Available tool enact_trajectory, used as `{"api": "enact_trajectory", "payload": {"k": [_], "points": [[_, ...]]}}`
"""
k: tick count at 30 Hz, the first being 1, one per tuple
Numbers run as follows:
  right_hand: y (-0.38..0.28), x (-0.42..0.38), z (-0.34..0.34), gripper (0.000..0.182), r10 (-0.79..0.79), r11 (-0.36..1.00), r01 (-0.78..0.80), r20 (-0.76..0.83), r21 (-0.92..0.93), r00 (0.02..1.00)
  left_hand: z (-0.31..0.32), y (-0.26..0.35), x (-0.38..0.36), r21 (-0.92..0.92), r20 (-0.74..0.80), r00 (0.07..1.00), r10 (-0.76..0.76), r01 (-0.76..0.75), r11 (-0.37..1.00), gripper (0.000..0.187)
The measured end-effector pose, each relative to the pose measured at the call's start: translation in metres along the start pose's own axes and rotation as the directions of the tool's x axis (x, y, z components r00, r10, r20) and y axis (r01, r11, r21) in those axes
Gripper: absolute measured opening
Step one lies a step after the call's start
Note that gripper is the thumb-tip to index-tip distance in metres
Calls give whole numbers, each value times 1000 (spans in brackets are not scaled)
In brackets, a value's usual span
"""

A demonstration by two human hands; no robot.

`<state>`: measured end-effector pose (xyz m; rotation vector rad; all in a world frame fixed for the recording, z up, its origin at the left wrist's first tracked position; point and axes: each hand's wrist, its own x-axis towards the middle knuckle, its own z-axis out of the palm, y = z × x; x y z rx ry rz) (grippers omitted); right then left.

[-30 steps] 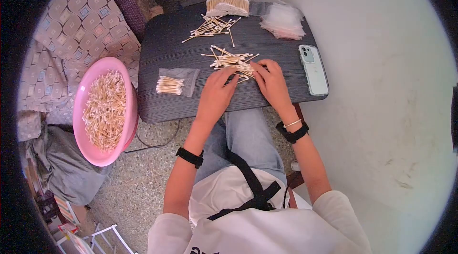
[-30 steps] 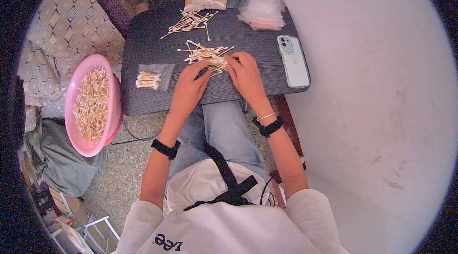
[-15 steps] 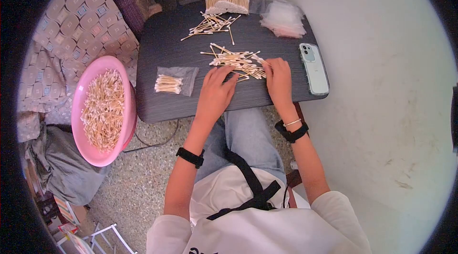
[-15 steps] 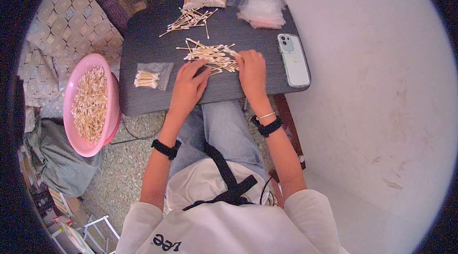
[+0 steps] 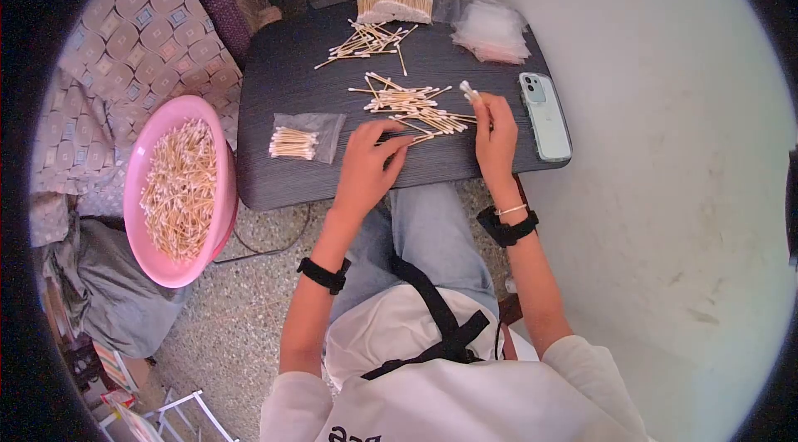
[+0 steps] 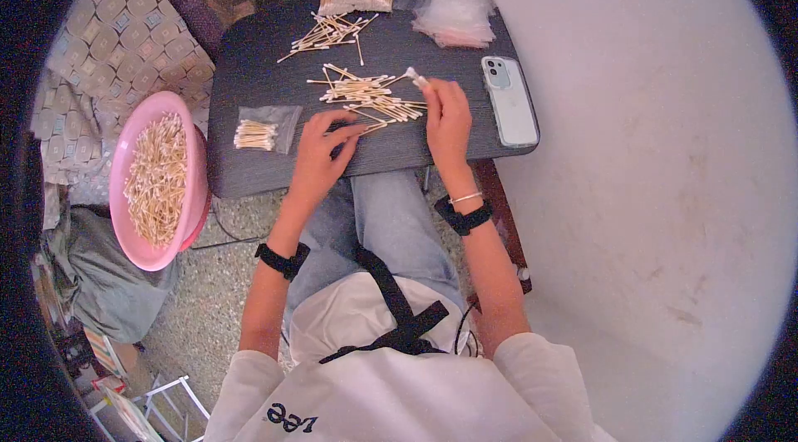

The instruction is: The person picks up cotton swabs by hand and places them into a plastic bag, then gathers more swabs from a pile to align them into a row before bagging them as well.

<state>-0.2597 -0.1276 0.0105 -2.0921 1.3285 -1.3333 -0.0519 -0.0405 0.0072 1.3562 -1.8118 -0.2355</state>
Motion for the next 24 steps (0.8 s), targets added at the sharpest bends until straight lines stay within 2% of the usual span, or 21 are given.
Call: {"api": "enact_trajectory", "payload": {"k": [2,3,5,8,12,15,21,24], "points": [[-16,-8,-5,11,22,1000,-24,135,11,991,-5,-4,-6,-72,-1,998,-69,69,995,21],[-20,-12,-4,11,-127,992,126,192,18,973,-8,-4,-7,-106,-1,994,-105,104,989,19],[-28,-23,1,10,-397,915,400,301,55,867,-10,-6,-8,-179,-12,988,-152,147,973,18],[-37,-36,12,15,-324,939,344,411,29,852,-13,-3,-4,-229,-1,980,-198,193,954,18],[-36,-31,15,18,-367,922,385,378,30,850,-15,-6,-4,-316,15,978,-209,203,927,21],[-37,-28,15,22,-411,904,425,359,43,838,-18,2,-5,-175,-15,998,-63,60,983,26],[-30,-40,7,29,-360,924,382,367,14,858,-6,-3,-16,18,84,979,183,-185,983,36],[-27,-52,4,32,-324,942,334,365,37,873,-9,4,-25,156,126,976,179,-198,968,38]]}}
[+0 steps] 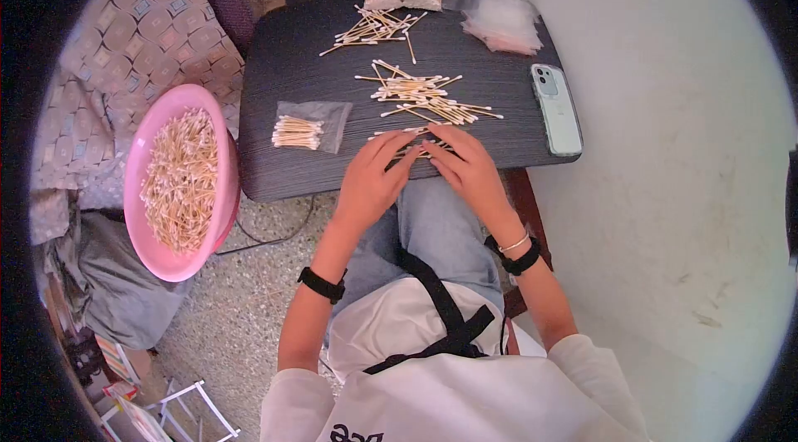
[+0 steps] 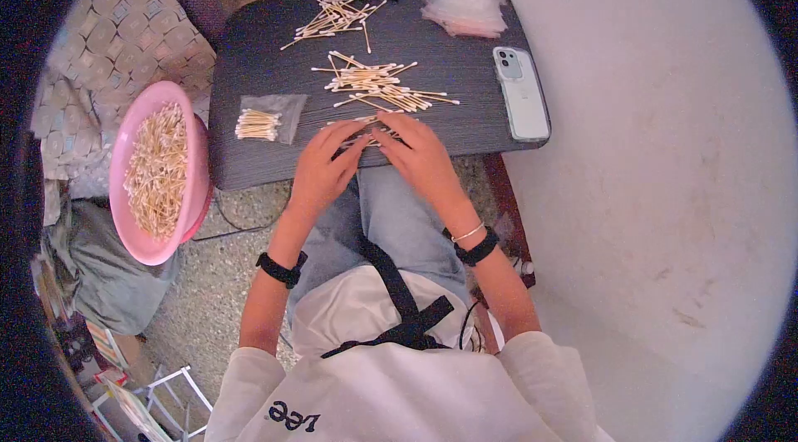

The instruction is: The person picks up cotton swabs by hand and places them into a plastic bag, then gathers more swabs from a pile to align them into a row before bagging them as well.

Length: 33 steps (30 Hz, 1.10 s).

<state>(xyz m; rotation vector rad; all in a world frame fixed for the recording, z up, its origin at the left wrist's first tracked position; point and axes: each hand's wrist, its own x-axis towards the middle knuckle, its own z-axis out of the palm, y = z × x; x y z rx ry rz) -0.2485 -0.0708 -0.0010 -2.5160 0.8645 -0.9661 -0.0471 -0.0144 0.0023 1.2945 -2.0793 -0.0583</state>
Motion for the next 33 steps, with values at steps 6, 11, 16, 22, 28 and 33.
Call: {"api": "enact_trajectory", "payload": {"k": [6,11,16,22,28,33], "points": [[-17,-15,-1,40,37,988,-24,77,-152,996,6,25,-17,32,47,996,-76,75,997,48],[-24,-18,-5,43,53,990,-41,85,-134,995,11,30,-23,32,34,992,-125,124,992,51],[-27,-14,3,41,75,984,-70,24,-166,997,15,35,-17,84,0,982,-188,188,979,52],[-29,-11,6,40,111,983,-111,-9,-143,994,19,31,-13,110,-37,979,-199,202,973,49],[-29,-10,12,41,161,978,-163,-28,-130,987,17,33,-5,151,-72,971,-228,236,960,46],[-31,-13,16,44,161,964,-167,-45,-208,986,23,40,-8,244,-63,966,-250,258,935,47]]}}
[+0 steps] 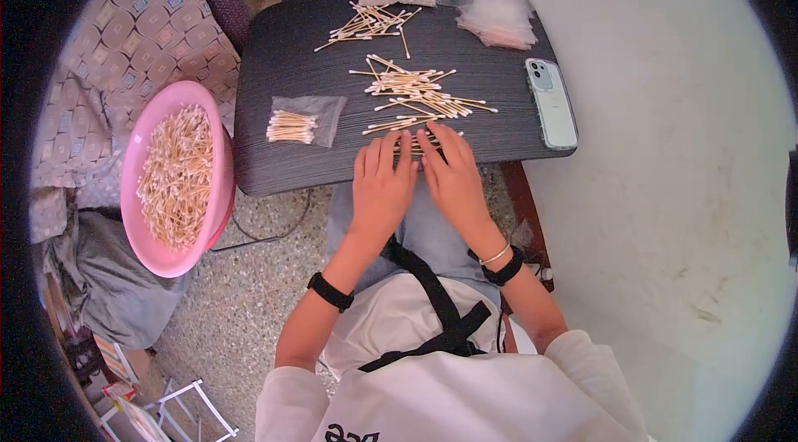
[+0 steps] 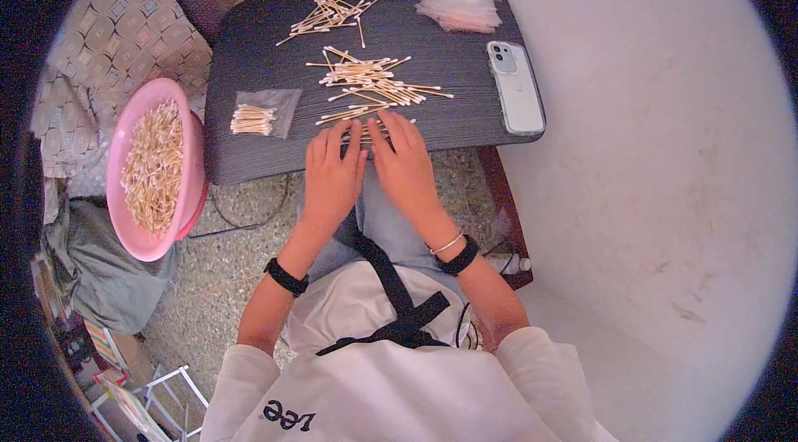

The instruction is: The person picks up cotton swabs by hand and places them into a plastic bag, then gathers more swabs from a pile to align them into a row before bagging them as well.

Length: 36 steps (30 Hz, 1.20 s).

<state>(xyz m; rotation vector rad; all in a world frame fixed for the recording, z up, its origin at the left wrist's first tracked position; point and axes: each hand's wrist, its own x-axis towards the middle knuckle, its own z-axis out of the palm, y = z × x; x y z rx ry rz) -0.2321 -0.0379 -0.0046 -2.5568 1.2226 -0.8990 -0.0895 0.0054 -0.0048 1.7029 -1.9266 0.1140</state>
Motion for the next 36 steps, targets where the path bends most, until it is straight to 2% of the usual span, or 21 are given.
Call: {"api": "enact_trajectory", "payload": {"k": [3,12,18,21,24,33,36], "points": [[-2,-2,1,45,0,1000,0,16,-24,1000,-3,0,0,84,4,1000,-21,20,996,51],[-7,1,-3,48,10,997,-7,40,-75,999,-4,-1,-2,120,13,1000,-21,20,993,54],[-11,4,-7,45,56,998,-56,42,0,998,2,4,-1,129,57,993,-103,95,987,58],[-11,0,-4,45,67,998,-67,27,-4,997,-5,2,-6,80,86,996,-1,-6,997,60],[-12,0,-4,45,57,998,-56,28,-14,998,-6,1,-14,113,141,990,26,-42,993,64],[-6,-7,-7,47,39,992,-41,20,115,999,-7,1,-15,104,145,989,23,-38,994,64],[-6,-9,-9,48,5,995,-6,14,96,1000,-4,4,-21,109,125,992,22,-36,993,63]]}}
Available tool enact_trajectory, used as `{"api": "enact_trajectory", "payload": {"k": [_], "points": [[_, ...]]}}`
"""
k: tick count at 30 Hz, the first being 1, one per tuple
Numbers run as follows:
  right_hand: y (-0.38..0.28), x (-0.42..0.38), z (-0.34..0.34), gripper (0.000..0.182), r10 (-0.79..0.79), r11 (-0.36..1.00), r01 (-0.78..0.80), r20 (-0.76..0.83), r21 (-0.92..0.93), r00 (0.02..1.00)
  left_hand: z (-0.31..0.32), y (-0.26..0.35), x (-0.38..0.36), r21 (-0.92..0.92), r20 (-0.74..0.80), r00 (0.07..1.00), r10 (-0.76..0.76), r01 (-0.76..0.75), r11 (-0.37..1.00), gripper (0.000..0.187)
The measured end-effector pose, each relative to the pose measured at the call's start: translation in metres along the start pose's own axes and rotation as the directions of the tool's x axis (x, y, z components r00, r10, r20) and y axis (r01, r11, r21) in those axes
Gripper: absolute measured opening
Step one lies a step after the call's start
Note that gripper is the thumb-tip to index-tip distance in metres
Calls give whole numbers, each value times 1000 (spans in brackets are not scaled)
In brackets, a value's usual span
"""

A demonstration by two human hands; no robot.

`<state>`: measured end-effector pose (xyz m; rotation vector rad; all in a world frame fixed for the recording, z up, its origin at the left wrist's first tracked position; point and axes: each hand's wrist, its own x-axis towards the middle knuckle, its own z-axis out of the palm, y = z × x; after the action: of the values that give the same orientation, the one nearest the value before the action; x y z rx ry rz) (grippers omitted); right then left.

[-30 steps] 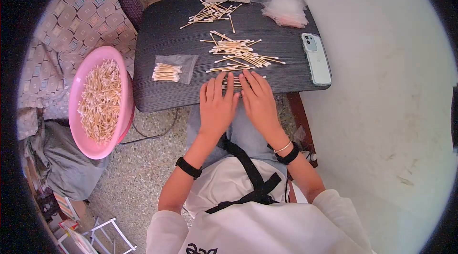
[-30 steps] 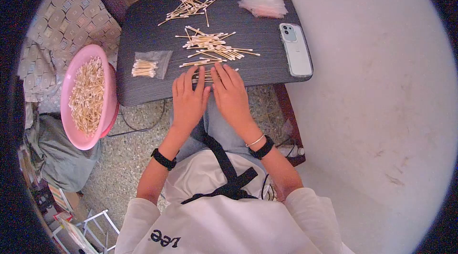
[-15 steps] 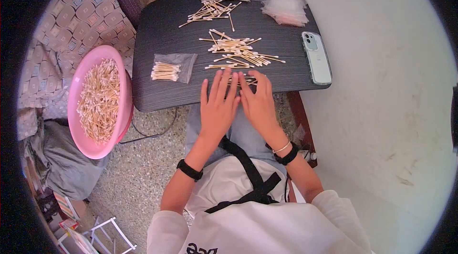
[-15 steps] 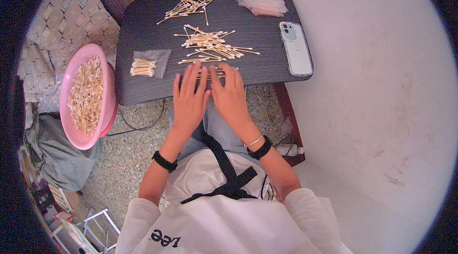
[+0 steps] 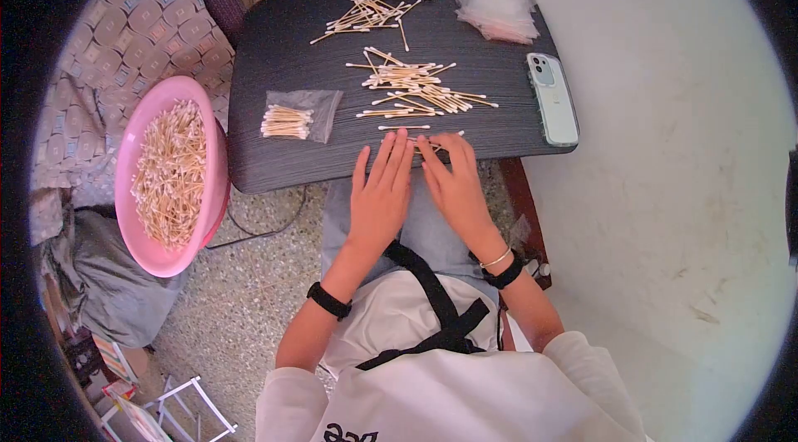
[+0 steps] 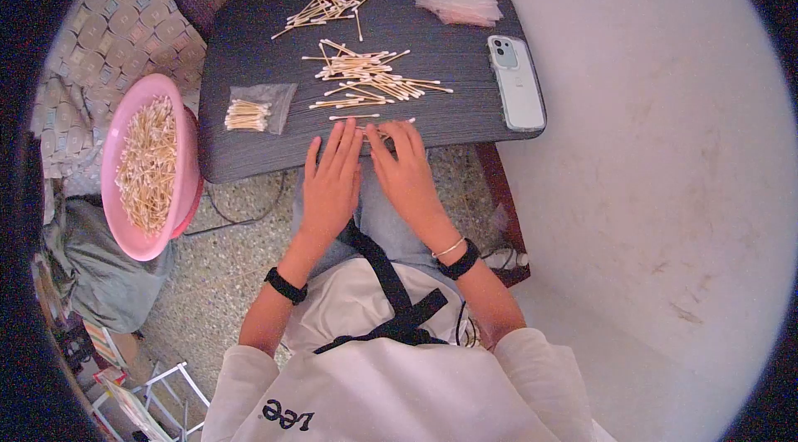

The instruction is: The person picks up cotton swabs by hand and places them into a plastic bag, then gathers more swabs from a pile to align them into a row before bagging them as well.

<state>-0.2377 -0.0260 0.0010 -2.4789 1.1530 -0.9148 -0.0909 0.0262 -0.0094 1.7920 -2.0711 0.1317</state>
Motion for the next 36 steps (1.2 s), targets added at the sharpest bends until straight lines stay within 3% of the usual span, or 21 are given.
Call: {"api": "enact_trajectory", "payload": {"k": [18,24,36], "points": [[6,-5,-2,46,-79,997,79,11,-12,997,6,0,-3,-94,-66,998,0,-6,996,58],[7,-2,-14,37,-2,998,2,7,61,1000,2,-1,2,-95,-70,998,4,-11,995,59],[23,2,-22,21,-110,992,111,-21,60,994,6,3,7,-39,-75,997,-14,11,999,61]]}}
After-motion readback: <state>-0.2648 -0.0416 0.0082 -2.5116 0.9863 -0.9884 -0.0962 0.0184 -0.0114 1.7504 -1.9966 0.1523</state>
